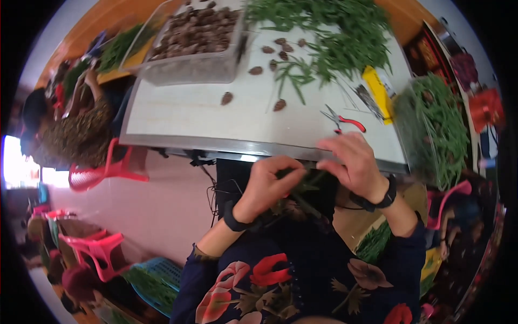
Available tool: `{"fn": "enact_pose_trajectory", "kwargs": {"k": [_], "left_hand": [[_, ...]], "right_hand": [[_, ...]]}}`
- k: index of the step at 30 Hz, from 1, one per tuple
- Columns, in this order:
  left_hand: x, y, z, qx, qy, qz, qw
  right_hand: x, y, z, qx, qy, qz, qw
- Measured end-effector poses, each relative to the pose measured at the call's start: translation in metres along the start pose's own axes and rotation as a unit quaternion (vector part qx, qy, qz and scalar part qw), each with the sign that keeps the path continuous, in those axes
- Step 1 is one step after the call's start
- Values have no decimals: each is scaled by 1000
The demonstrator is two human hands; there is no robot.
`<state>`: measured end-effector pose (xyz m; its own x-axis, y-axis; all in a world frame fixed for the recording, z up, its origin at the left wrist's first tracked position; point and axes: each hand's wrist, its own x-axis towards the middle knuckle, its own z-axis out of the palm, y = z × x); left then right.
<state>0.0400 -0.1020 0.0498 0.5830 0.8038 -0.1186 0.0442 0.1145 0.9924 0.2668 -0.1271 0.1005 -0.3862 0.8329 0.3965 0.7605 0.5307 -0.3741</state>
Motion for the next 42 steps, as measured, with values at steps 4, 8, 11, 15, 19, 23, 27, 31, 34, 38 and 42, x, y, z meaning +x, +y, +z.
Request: {"fn": "enact_pose_trajectory", "kwargs": {"k": [4,8,11,15,19,23,27,31,34,38,42], "left_hand": [[8,1,-3,-80,38,-70,994],[12,0,-4,-106,97,-37,989],[12,-3,-5,-109,132,-21,985],[15,-13,-11,-132,154,-30,979],[16,-15,-19,-179,162,-39,970],[16,-13,-24,-223,160,-53,960],[16,-10,-28,-246,149,-70,955],[14,-4,-25,-261,129,-76,954],[12,-1,-22,-278,122,-78,950],[10,-2,-21,-260,134,-55,955],[10,-4,-21,-224,155,-37,961]], "right_hand": [[-17,46,-2,-126,2,165,978],[-34,73,-6,-104,-100,271,952],[-37,71,-7,-129,-132,256,949],[-28,65,0,-162,-175,252,938],[-22,67,19,-219,-170,268,923],[-14,65,26,-217,-102,277,930],[-6,36,16,14,-55,245,968],[6,6,14,79,-93,151,981],[7,7,16,56,-127,111,984],[9,8,20,55,-150,109,981],[16,2,21,53,-152,120,980]]}}
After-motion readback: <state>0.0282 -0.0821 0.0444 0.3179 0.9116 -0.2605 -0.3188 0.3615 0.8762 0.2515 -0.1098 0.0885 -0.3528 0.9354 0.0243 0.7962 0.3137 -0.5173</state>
